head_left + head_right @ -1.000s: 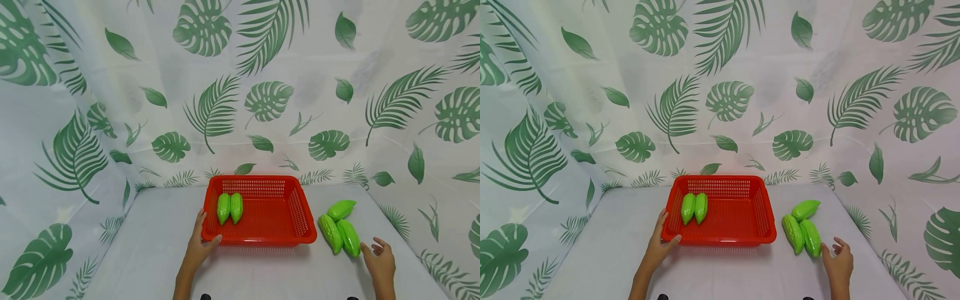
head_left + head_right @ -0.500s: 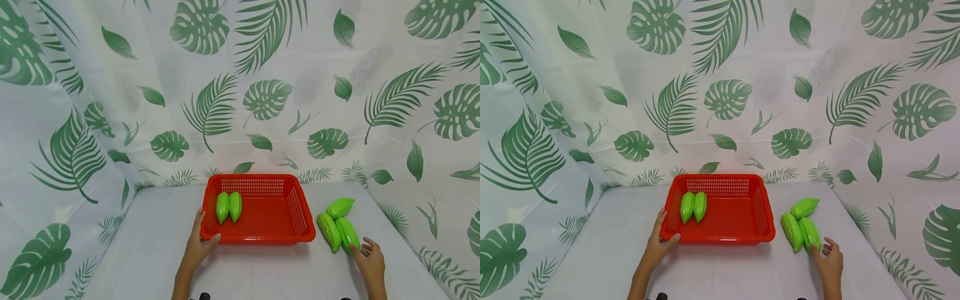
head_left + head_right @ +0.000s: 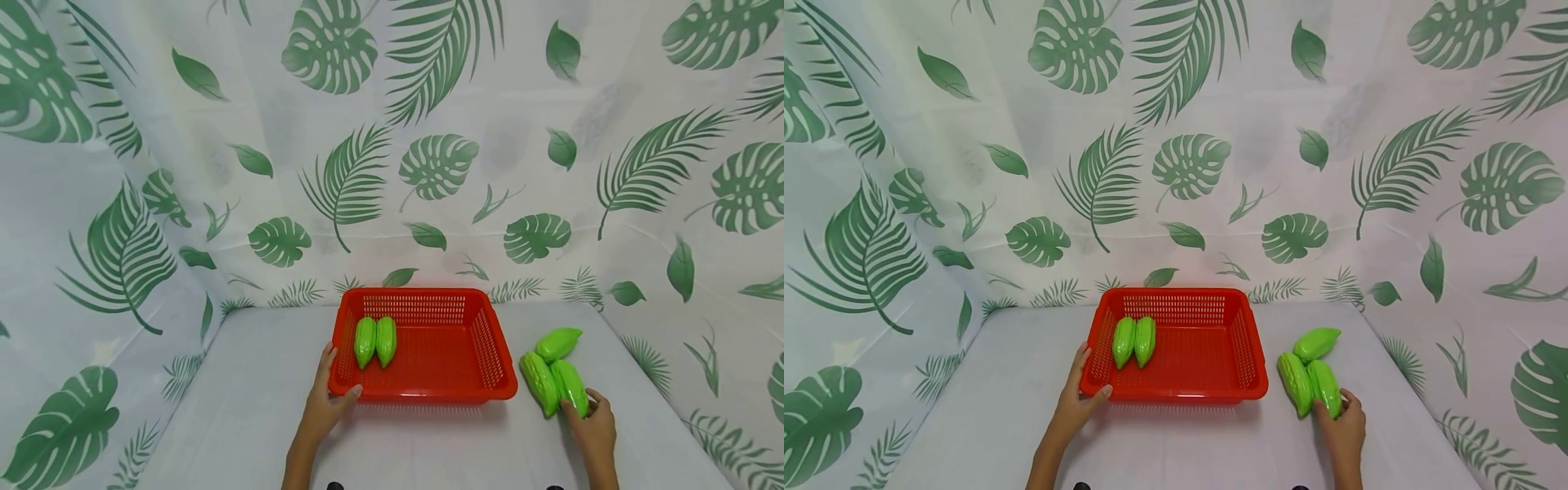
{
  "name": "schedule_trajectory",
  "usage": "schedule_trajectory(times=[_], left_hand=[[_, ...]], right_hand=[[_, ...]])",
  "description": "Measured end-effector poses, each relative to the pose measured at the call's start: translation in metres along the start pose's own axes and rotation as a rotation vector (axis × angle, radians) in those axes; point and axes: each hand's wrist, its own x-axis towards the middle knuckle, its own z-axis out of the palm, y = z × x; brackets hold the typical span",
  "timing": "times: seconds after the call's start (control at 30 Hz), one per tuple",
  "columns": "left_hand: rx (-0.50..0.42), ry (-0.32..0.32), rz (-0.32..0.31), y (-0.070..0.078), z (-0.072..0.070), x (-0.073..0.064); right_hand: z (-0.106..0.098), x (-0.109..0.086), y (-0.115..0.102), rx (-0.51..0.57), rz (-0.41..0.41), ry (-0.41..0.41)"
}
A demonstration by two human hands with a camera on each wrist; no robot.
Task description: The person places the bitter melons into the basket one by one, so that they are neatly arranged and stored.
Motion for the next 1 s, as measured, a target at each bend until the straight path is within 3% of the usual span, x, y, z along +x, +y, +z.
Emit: schedule_trajectory(times=[0.53, 0.83, 1.0], left_hand=[[0.011, 0.008, -0.005, -0.001, 0.002, 0.0], [0.0, 0.004, 0.003, -0.003, 0.001, -0.002], [0.002, 0.001, 0.025, -0.004, 0.001, 0.0]], right_hand=[[0.006, 0.005, -0.005, -0.027, 0.007, 0.044], [0.011, 0.009, 0.002, -0.067, 0.048, 0.066], [0.013, 0.009, 0.001, -0.036, 0.088, 0.087]])
